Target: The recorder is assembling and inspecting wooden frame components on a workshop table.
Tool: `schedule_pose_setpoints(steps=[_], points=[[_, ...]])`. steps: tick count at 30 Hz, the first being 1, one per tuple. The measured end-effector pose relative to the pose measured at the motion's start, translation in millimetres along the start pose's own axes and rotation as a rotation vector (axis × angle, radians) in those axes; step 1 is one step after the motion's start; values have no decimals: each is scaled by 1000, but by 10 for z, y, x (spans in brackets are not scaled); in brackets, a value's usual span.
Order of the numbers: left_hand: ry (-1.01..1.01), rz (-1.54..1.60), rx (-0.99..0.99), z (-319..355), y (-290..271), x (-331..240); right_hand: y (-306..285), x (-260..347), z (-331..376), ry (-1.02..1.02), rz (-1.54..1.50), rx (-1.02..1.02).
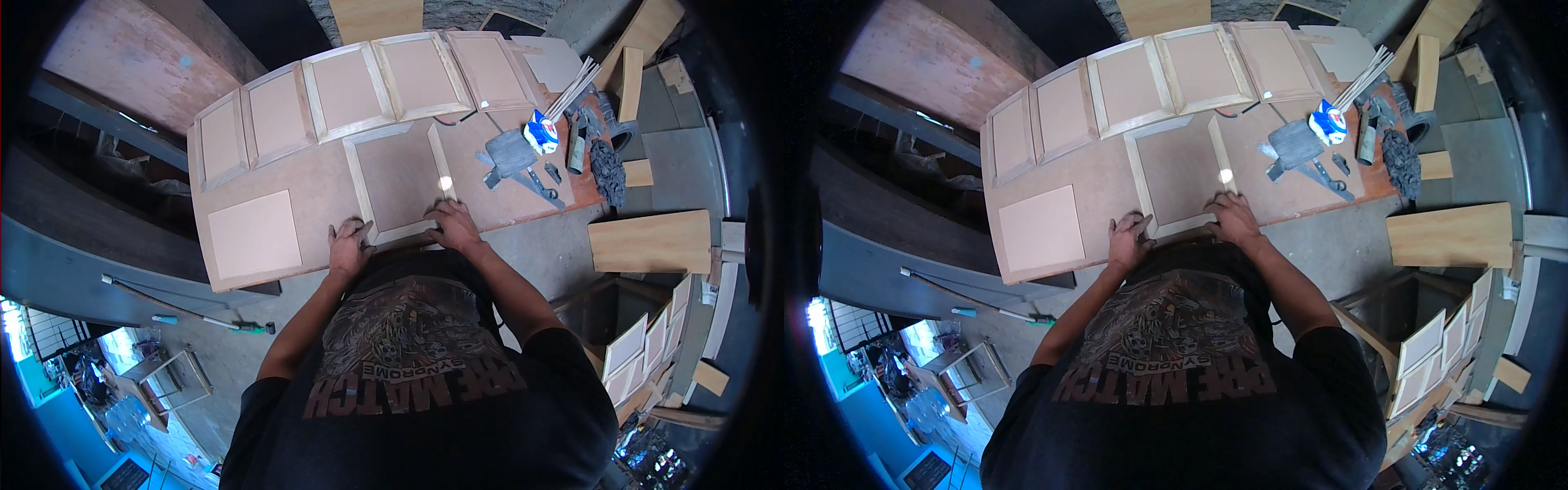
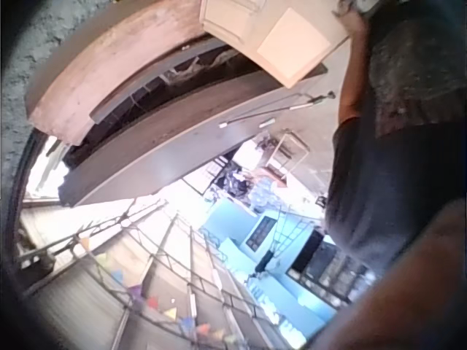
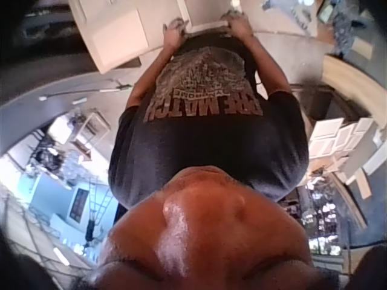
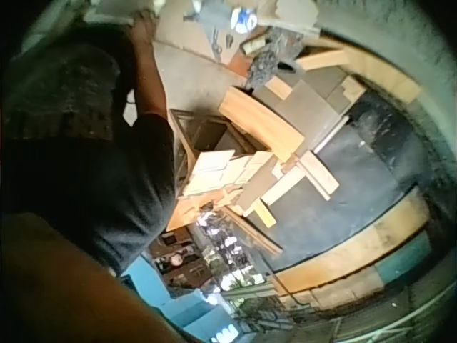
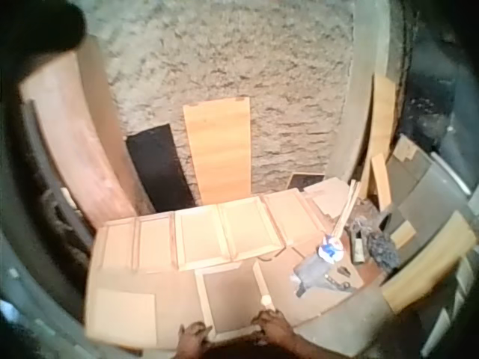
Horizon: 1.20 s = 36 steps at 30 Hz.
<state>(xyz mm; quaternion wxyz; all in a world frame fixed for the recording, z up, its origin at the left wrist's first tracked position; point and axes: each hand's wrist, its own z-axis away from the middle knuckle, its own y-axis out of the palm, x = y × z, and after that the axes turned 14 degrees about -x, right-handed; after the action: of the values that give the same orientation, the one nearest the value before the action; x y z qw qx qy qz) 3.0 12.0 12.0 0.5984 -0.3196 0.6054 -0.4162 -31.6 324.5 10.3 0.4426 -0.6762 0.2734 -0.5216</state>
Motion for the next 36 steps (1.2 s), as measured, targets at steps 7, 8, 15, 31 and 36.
schedule_pose_setpoints(steps=[7, 8, 15, 31, 36], points=[[-11, -16, 38, -17, -23, -3, 6, 1, -3, -15, -9, -26], [-12, -14, 40, -15, -24, -5, 8, -2, -3, -15, -10, -24], [-19, -5, 45, -20, -44, -21, -20, 10, -11, -20, -1, -6], [4, 4, 24, -19, 9, 23, -328, -38, 83, 200, -89, -190], [-2, -3, 26, -19, -1, 17, -354, -87, 169, 239, -56, -97]])
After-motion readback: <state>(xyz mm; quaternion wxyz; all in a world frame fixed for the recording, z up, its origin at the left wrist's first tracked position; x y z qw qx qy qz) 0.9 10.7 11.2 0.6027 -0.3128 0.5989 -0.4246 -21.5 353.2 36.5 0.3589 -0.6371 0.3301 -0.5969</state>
